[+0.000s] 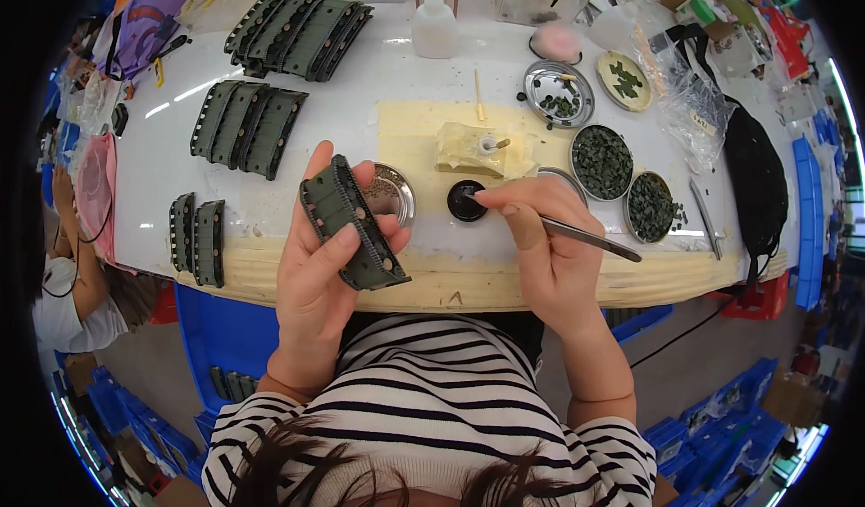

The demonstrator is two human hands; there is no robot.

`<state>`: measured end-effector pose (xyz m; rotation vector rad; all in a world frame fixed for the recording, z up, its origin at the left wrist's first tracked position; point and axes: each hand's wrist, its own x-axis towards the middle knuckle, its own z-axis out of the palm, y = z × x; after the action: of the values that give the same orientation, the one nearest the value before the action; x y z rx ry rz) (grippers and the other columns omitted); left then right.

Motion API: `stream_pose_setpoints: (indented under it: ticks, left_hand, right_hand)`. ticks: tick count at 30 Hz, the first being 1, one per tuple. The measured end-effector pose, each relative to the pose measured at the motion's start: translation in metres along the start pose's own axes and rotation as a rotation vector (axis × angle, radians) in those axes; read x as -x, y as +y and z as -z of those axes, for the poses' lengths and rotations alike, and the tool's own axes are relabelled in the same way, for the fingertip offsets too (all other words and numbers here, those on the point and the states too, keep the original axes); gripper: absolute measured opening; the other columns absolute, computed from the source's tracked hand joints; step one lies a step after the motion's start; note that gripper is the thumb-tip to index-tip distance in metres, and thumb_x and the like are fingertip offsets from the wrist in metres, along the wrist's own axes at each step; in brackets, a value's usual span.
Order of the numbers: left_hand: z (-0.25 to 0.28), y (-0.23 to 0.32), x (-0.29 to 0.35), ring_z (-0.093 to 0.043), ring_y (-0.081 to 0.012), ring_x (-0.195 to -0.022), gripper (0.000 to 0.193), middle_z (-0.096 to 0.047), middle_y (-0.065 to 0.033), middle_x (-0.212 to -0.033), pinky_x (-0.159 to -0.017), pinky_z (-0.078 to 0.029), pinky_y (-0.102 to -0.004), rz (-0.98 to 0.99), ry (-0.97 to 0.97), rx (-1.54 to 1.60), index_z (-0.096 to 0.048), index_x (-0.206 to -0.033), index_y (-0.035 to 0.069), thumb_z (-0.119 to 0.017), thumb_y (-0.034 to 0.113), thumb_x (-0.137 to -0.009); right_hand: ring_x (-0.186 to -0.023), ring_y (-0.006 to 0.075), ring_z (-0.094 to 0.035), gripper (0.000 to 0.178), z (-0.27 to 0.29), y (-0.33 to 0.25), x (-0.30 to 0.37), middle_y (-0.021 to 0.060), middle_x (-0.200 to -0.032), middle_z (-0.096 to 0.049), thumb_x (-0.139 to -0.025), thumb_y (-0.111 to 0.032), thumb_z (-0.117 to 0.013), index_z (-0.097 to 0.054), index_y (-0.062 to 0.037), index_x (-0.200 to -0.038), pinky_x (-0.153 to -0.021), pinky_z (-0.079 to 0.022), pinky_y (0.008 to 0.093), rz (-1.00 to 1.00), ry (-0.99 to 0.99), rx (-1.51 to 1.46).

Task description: Carefully assembling and detailing toy tank model parts using a small brush and assembly tools at a factory workbench.

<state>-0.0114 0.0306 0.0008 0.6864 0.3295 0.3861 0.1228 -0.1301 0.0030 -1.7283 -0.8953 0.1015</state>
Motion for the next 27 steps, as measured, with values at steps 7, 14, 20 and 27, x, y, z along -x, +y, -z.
stream_pose_setpoints:
  ticks: [7, 14, 20, 27]
  left_hand:
    - [0.011, 0.002, 0.003, -0.059, -0.0243, -0.107, 0.061, -0.055, -0.0129, -0.118, -0.104, -0.043, -0.0483, 0.09, -0.069, 0.346, -0.027, -0.144, 0.007, -0.05, -0.002, -0.088]
    - [0.014, -0.003, 0.003, -0.054, -0.0252, -0.113, 0.05, -0.057, -0.0127, -0.115, -0.106, -0.04, -0.0478, 0.087, -0.036, 0.422, -0.036, -0.136, 0.011, -0.05, 0.0, -0.09]
    - [0.007, 0.002, 0.005, -0.056, -0.0227, -0.11, 0.037, -0.056, -0.0134, -0.118, -0.092, -0.048, -0.0436, 0.066, 0.016, 0.305, -0.038, -0.13, 0.015, -0.048, 0.008, -0.095]
    - [0.005, 0.006, 0.005, -0.057, -0.0233, -0.11, 0.037, -0.056, -0.0162, -0.12, -0.089, -0.051, -0.0409, 0.102, 0.074, 0.246, -0.036, -0.131, 0.013, -0.047, 0.01, -0.095]
  right_hand:
    - [-0.074, 0.0234, -0.051, 0.008, -0.004, 0.014, 0.0, 0.0068, -0.08, -0.065, -0.085, -0.005, -0.06, -0.068, -0.0023, -0.088, -0.07, -0.041, 0.0322, 0.154, -0.023, 0.27]
    - [-0.075, 0.0242, -0.05, 0.008, -0.004, 0.015, 0.0, 0.0068, -0.08, -0.064, -0.084, -0.006, -0.062, -0.068, -0.0033, -0.088, -0.07, -0.041, 0.0327, 0.168, -0.038, 0.305]
    - [-0.075, 0.0243, -0.049, 0.008, -0.004, 0.016, 0.001, 0.0067, -0.079, -0.064, -0.084, -0.008, -0.064, -0.068, -0.0038, -0.089, -0.07, -0.041, 0.0323, 0.187, -0.041, 0.323]
    - [-0.074, 0.0243, -0.049, 0.008, -0.004, 0.017, 0.001, 0.0075, -0.079, -0.064, -0.083, -0.008, -0.064, -0.069, -0.004, -0.089, -0.07, -0.041, 0.0317, 0.202, -0.044, 0.318]
